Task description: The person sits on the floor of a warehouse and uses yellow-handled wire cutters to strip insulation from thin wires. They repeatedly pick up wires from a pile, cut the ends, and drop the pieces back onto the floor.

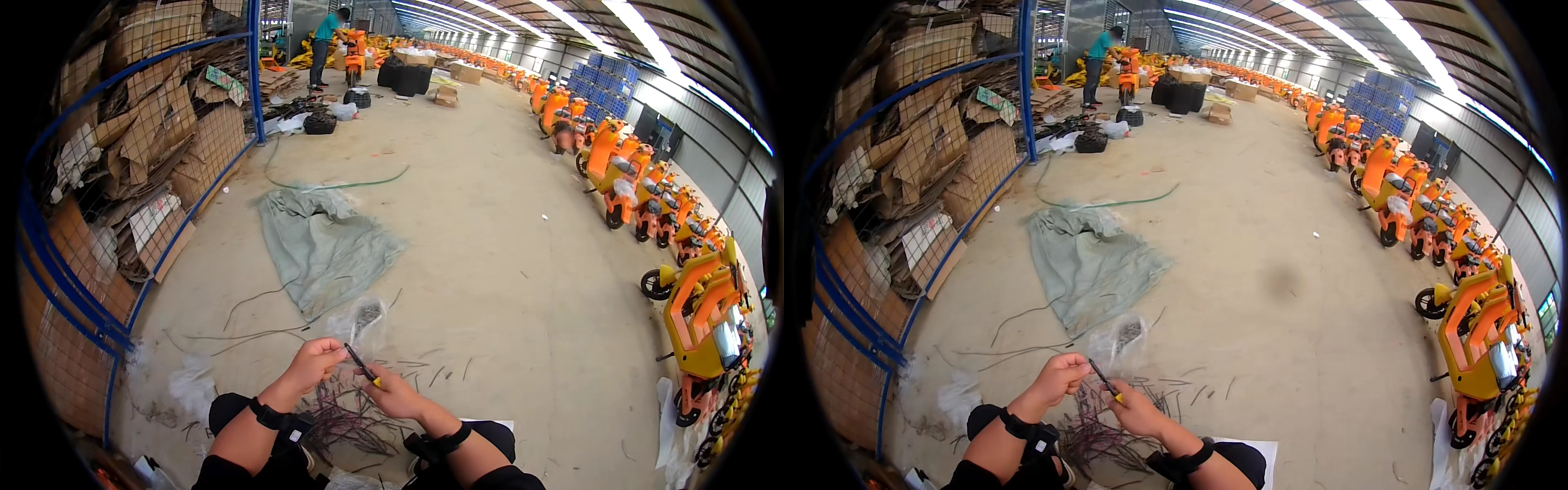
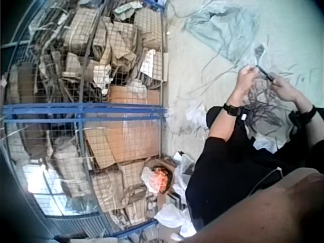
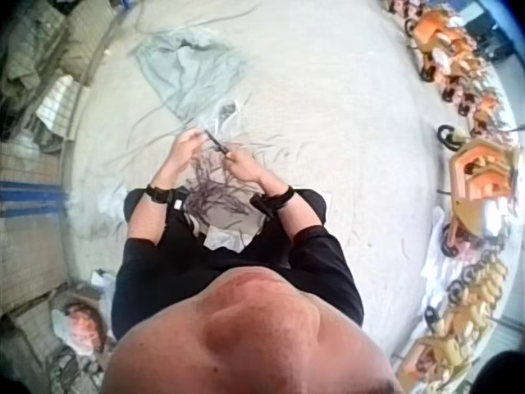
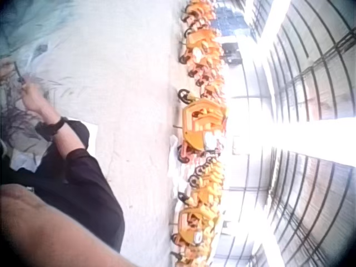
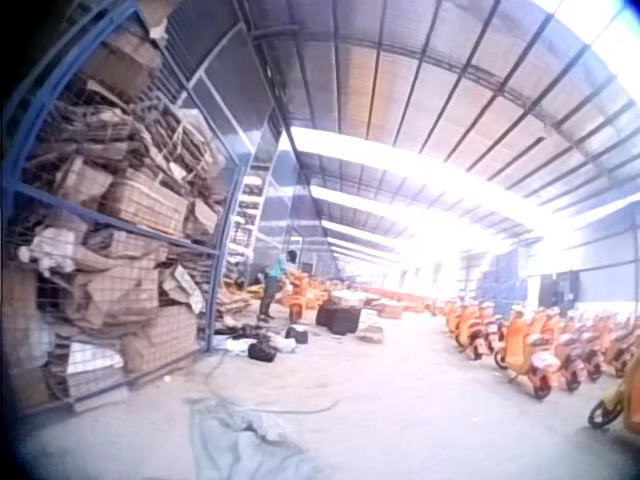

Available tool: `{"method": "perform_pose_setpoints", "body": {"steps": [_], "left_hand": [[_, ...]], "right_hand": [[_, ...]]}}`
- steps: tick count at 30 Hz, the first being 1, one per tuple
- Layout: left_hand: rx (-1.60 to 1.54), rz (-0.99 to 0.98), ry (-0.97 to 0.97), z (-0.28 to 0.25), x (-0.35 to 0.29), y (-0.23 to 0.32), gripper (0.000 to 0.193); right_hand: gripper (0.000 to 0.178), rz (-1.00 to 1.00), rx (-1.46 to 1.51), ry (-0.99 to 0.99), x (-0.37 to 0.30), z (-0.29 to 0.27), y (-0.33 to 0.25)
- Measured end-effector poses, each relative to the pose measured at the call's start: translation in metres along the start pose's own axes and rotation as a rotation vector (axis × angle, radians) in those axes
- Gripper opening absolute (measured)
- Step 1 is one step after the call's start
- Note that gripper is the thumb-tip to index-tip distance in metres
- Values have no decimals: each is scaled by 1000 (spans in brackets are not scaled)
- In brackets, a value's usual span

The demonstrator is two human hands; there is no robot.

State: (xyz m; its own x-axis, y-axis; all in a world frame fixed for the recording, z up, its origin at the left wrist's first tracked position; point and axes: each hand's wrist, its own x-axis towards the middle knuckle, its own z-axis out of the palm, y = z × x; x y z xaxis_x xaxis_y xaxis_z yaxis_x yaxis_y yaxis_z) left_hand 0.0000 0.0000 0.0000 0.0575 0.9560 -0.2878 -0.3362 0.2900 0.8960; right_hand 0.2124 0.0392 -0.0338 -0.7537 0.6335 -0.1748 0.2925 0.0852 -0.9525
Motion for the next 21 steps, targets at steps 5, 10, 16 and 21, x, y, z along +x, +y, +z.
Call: {"method": "perform_pose_setpoints", "body": {"steps": [5, 10, 16, 21], "left_hand": [[-108, 8, -73, 3, -13, 0, 12], [-162, 13, -34, 13, -12, -1, 11], [55, 133, 172, 9, 0, -7, 12], [-69, 88, 104, 3, -7, -2, 12]], "right_hand": [[33, 86, 325, -142, -18, -2, -23], [32, 114, 401, -129, -20, -5, -22], [28, -162, 38, 107, 0, -6, -24], [23, 179, 254, 491, 6, -55, -1]]}}
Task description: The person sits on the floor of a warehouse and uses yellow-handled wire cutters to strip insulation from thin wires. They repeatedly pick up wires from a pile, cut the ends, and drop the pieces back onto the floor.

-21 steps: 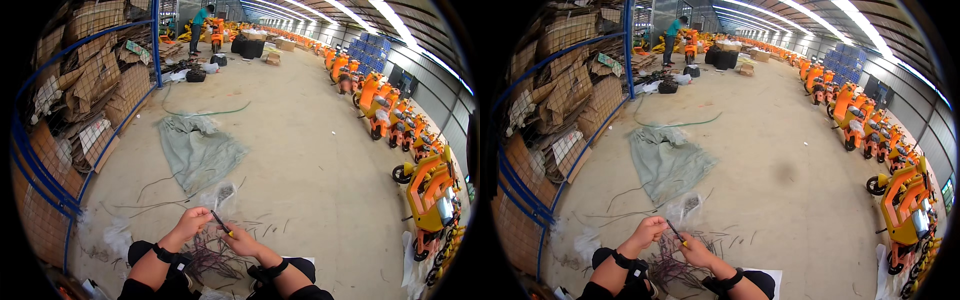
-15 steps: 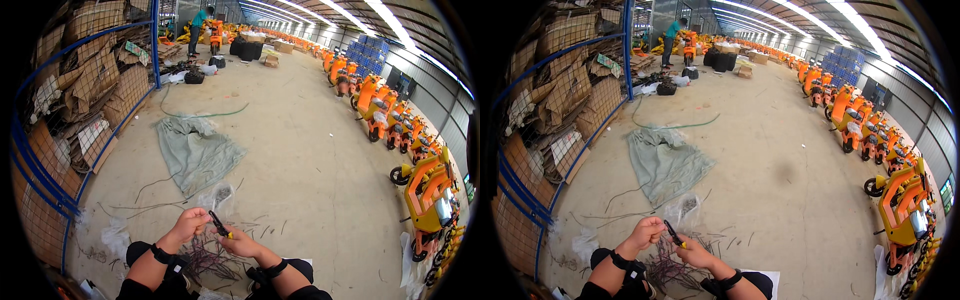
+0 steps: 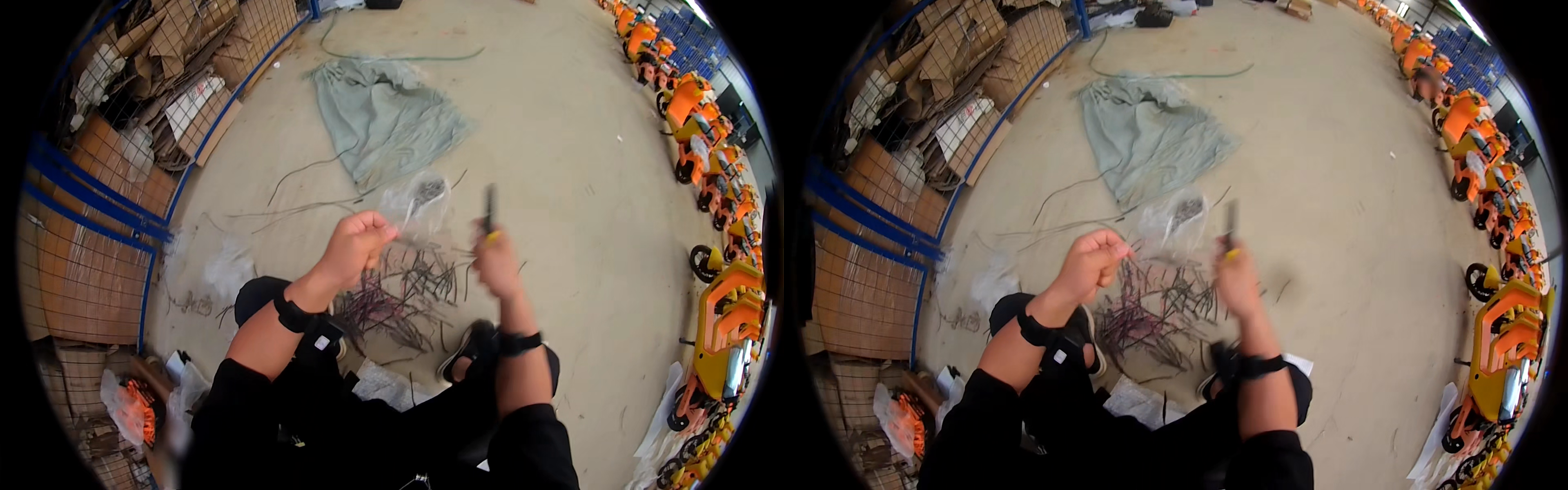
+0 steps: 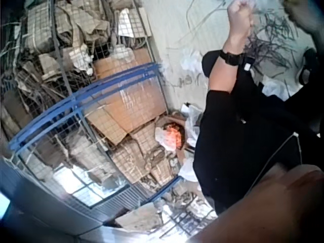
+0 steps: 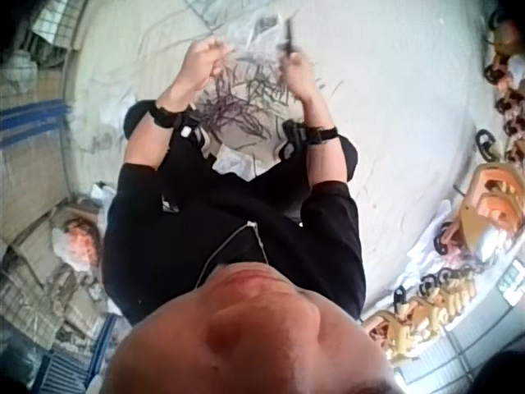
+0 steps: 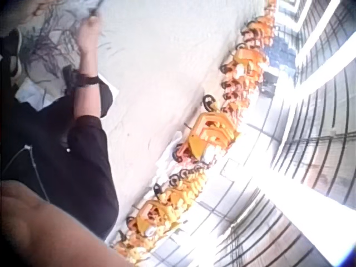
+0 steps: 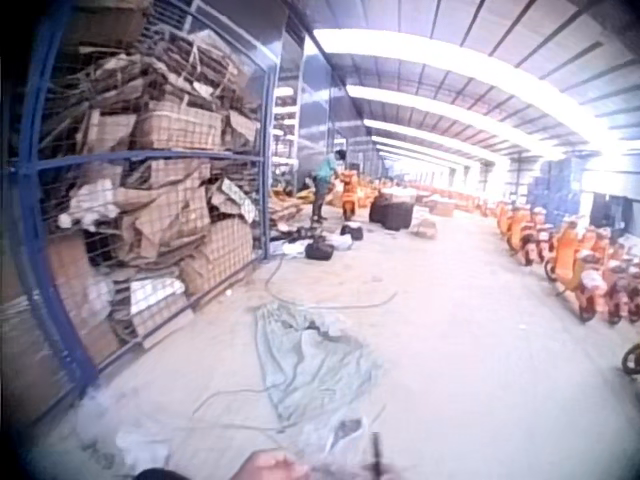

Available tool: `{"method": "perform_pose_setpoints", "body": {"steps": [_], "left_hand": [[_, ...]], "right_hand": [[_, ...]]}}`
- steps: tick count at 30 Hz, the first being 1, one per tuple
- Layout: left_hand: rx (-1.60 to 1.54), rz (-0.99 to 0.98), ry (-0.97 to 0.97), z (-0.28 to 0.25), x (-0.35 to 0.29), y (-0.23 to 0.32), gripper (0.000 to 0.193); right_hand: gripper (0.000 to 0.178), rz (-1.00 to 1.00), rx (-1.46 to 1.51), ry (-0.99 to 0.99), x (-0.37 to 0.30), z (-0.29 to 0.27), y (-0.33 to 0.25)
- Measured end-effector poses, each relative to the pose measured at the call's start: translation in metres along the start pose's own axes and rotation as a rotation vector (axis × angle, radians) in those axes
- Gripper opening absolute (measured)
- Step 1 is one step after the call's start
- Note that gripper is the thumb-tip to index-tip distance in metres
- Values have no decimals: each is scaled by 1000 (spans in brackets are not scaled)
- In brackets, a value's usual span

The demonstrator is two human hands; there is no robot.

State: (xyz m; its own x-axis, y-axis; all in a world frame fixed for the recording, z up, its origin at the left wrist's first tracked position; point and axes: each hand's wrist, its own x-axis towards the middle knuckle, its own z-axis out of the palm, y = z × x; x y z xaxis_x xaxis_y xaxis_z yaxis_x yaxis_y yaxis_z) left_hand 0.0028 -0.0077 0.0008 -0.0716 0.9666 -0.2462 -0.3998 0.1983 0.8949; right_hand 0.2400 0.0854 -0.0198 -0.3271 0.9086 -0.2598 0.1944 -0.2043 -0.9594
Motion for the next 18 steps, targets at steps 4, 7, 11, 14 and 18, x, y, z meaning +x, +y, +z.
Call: {"method": "perform_pose_setpoints", "body": {"steps": [4, 7, 11, 14, 18], "left_hand": [[-18, 92, 14, -17, -11, 3, 12], [7, 148, 12, -14, -7, 1, 11], [141, 223, 43, -3, -2, -3, 12], [265, 328, 81, 2, 1, -8, 12], [465, 449, 131, 6, 4, -15, 11]], "right_hand": [[25, 19, 181, 30, 14, -29, -8], [31, 6, 132, -217, -11, -7, -18], [38, 67, 205, -604, -40, 26, -22], [39, 49, 129, -654, -42, 36, -19], [40, -20, -34, -549, -39, 40, -8]]}}
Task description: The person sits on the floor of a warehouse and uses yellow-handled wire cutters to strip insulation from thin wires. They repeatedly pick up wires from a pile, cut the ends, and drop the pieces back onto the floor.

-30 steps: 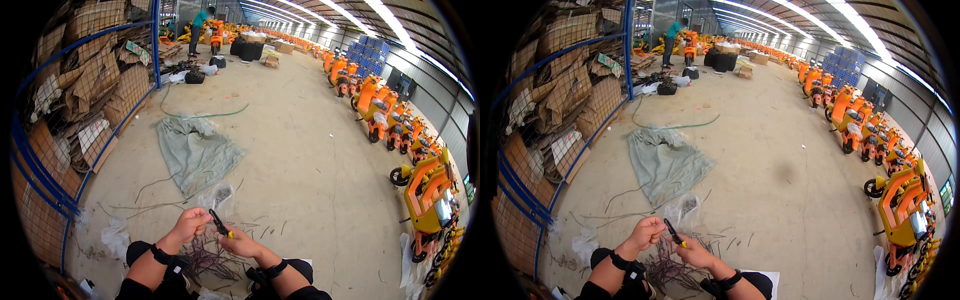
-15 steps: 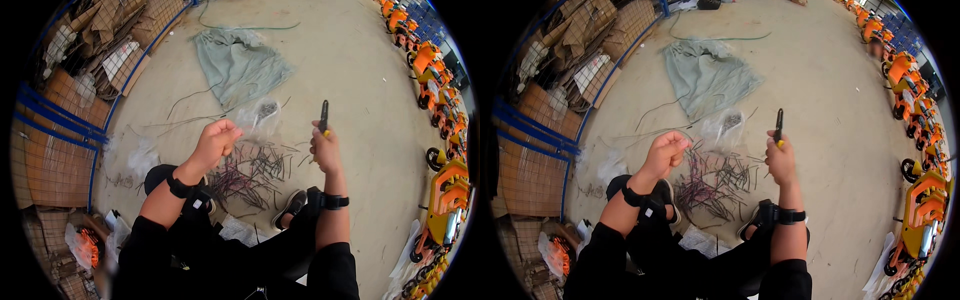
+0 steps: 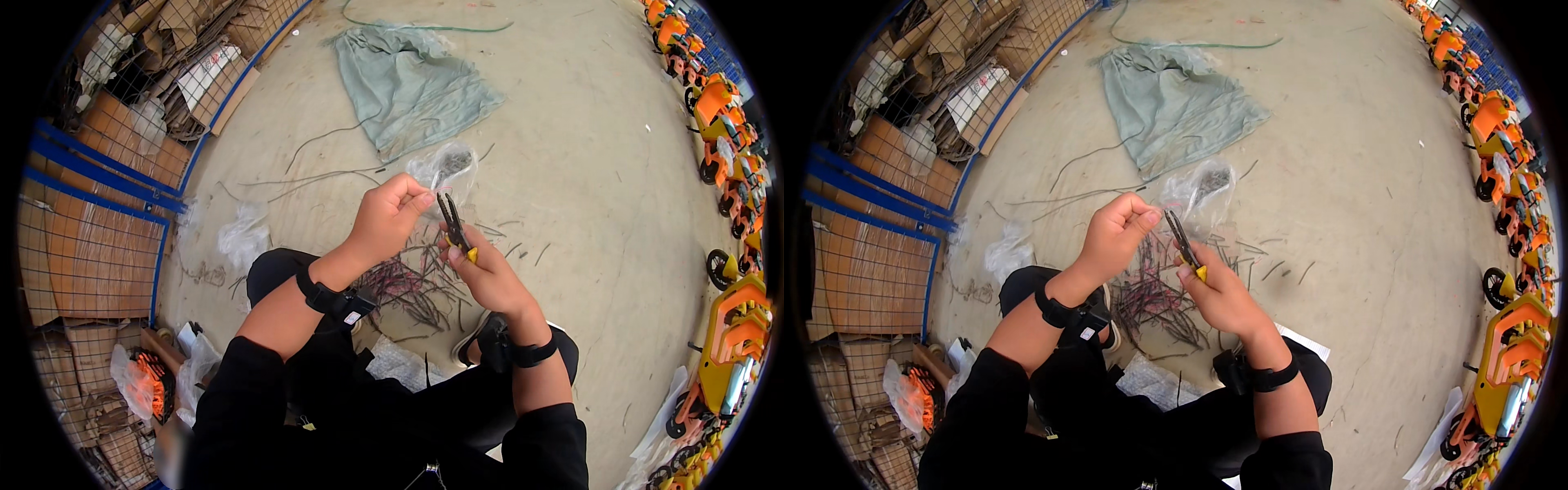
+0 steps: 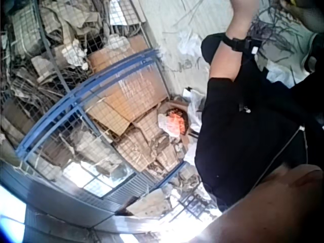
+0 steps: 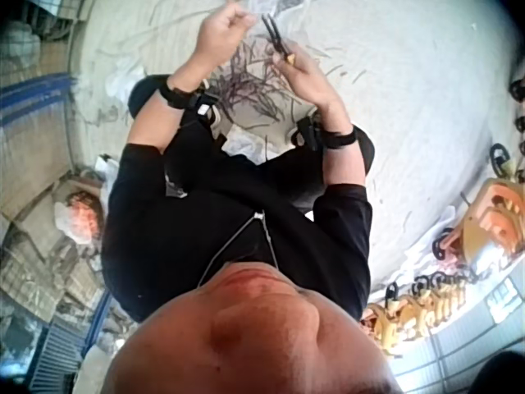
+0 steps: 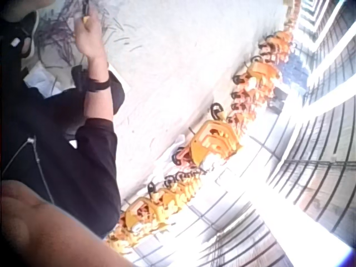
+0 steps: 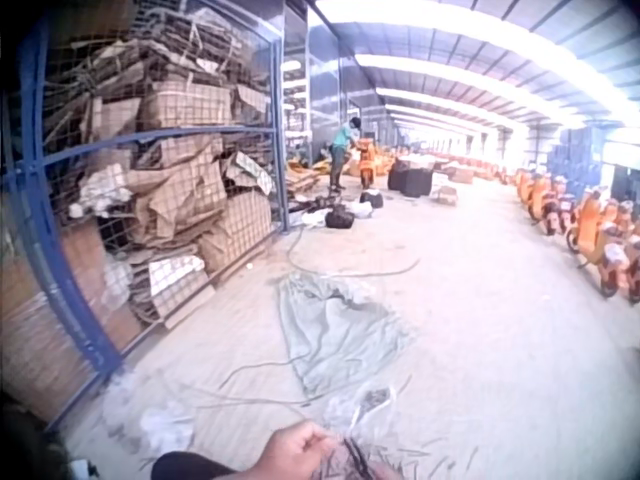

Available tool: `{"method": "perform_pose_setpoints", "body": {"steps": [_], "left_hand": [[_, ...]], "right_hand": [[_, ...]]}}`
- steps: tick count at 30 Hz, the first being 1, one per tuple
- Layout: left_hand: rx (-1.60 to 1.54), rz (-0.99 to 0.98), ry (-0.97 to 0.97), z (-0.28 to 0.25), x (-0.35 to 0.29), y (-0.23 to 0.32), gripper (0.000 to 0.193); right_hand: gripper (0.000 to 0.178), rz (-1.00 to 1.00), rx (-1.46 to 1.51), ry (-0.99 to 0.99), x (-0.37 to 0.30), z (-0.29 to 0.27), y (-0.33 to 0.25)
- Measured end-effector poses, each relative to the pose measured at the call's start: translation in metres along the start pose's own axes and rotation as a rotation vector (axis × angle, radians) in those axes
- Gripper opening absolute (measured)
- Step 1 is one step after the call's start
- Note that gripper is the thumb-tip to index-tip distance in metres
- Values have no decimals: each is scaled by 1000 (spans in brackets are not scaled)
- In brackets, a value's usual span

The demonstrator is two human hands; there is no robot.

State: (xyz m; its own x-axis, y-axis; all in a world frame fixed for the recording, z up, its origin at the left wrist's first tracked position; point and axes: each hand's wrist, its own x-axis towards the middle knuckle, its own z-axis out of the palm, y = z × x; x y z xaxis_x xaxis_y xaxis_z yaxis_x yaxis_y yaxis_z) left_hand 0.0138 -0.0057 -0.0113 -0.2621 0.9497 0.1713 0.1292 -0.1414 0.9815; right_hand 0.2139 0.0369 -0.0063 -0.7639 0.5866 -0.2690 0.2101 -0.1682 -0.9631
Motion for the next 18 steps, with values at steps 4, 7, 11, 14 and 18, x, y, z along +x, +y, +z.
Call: {"method": "perform_pose_setpoints", "body": {"steps": [4, 7, 11, 14, 18], "left_hand": [[168, -11, -28, -2, -1, -1, 11], [242, 3, -31, -1, -1, -1, 12], [337, 87, -8, 2, -1, 1, 12], [359, 88, -9, 4, -2, 2, 12], [365, 82, -18, 3, -2, 2, 12]], "right_hand": [[38, -78, -70, 56, 2, 2, 10], [38, -96, -130, 75, 3, 2, 12], [38, -86, -204, 101, 3, 1, 13], [38, -103, -224, 123, 4, 1, 18], [38, -103, -241, 122, 3, 1, 14]]}}
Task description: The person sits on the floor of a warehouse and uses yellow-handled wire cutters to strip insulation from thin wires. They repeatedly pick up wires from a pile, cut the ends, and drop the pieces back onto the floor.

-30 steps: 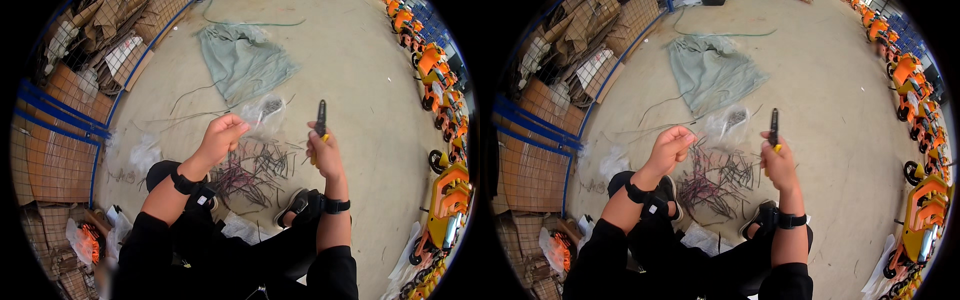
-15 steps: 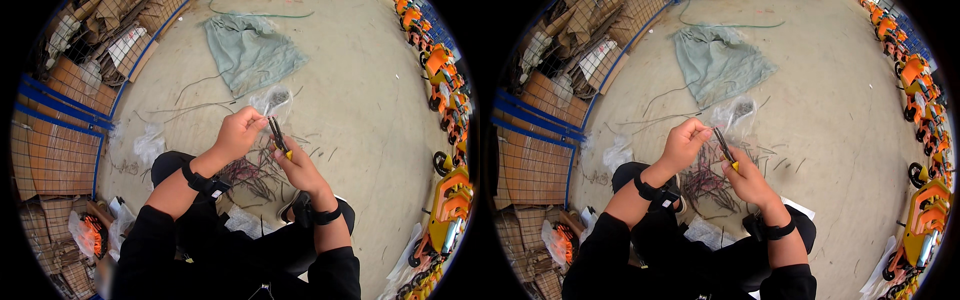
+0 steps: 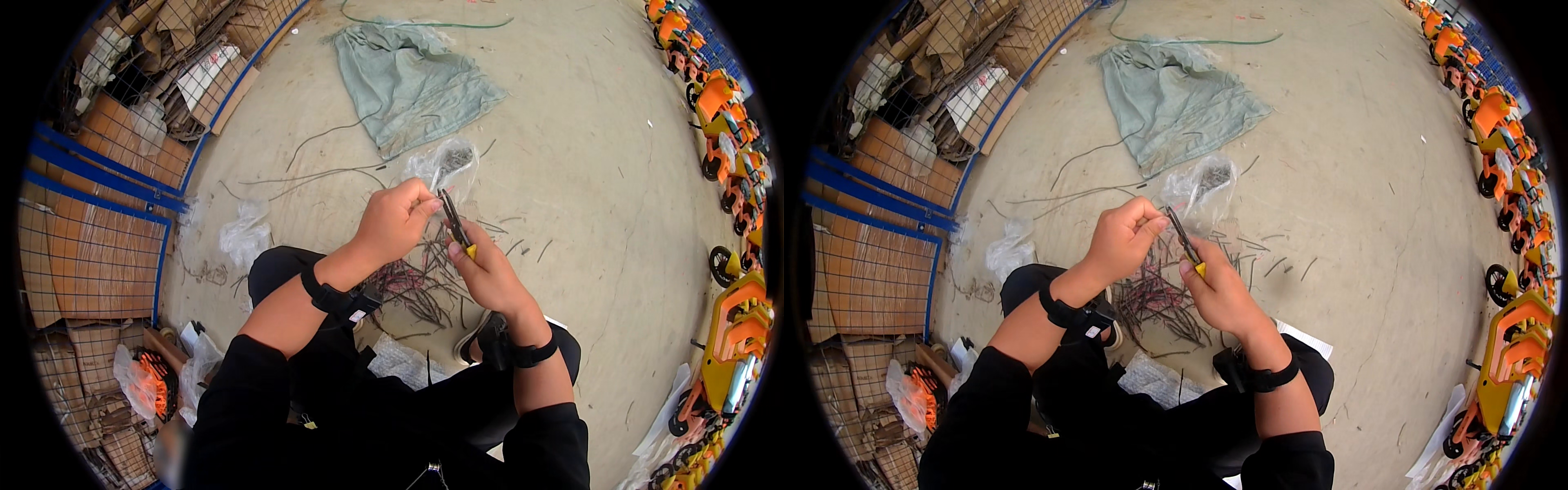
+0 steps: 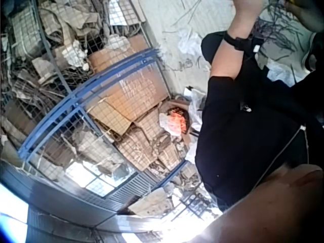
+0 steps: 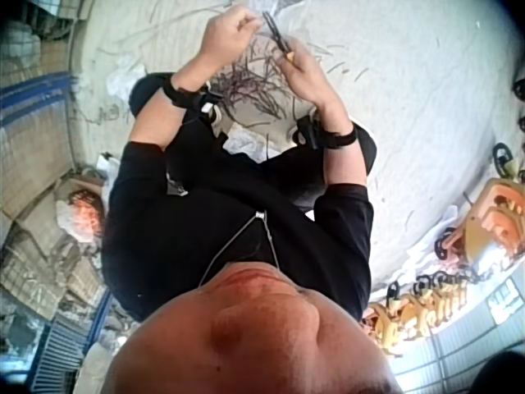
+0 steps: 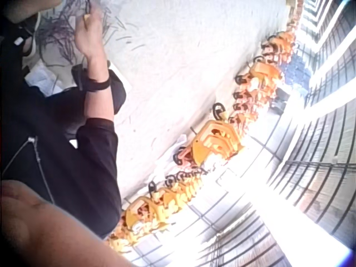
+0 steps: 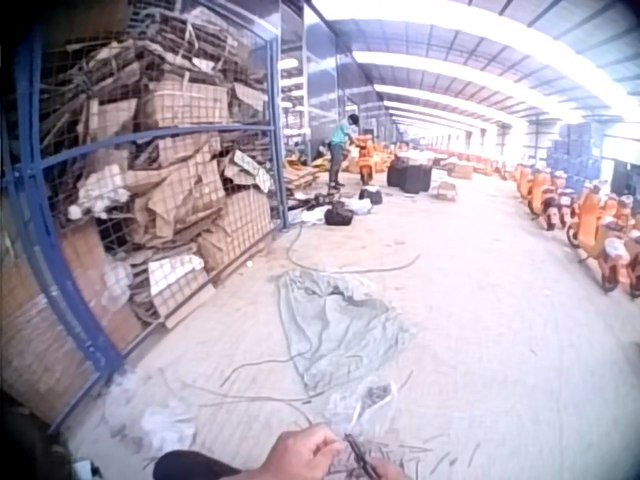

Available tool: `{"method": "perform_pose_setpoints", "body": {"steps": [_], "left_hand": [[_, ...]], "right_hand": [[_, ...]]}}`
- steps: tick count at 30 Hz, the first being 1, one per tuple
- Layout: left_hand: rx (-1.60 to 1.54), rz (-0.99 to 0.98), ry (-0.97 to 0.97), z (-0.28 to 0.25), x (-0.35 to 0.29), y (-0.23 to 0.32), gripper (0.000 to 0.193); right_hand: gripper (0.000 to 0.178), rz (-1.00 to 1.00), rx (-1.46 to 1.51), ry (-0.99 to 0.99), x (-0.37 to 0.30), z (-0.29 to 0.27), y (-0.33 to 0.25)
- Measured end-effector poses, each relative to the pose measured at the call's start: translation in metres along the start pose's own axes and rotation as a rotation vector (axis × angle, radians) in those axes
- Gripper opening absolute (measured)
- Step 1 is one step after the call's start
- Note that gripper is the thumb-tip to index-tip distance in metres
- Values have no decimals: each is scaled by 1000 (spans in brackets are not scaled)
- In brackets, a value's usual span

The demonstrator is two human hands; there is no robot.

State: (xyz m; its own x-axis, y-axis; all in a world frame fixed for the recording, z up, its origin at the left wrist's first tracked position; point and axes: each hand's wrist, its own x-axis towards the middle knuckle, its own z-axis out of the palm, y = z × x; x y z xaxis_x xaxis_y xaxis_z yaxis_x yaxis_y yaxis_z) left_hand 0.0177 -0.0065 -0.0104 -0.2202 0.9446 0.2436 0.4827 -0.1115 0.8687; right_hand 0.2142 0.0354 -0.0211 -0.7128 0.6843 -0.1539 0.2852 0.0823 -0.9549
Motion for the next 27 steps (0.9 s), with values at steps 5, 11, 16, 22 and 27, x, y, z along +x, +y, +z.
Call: {"method": "perform_pose_setpoints", "body": {"steps": [5, 11, 16, 22, 27], "left_hand": [[2, -10, -4, 0, 0, 3, 13], [5, 13, 10, 2, -1, 2, 13], [7, 12, 9, 3, -1, 1, 13], [1, -37, 17, 0, -1, 2, 15], [-132, -142, -51, -4, -3, 1, 13]], "right_hand": [[38, 7, 15, -5, 0, 0, -1], [37, -14, -53, 25, 0, 1, 2], [41, -64, -95, 27, 0, 0, 2], [39, -53, -133, 36, 0, 1, -9], [30, 44, -170, 206, 5, -7, -8]]}}
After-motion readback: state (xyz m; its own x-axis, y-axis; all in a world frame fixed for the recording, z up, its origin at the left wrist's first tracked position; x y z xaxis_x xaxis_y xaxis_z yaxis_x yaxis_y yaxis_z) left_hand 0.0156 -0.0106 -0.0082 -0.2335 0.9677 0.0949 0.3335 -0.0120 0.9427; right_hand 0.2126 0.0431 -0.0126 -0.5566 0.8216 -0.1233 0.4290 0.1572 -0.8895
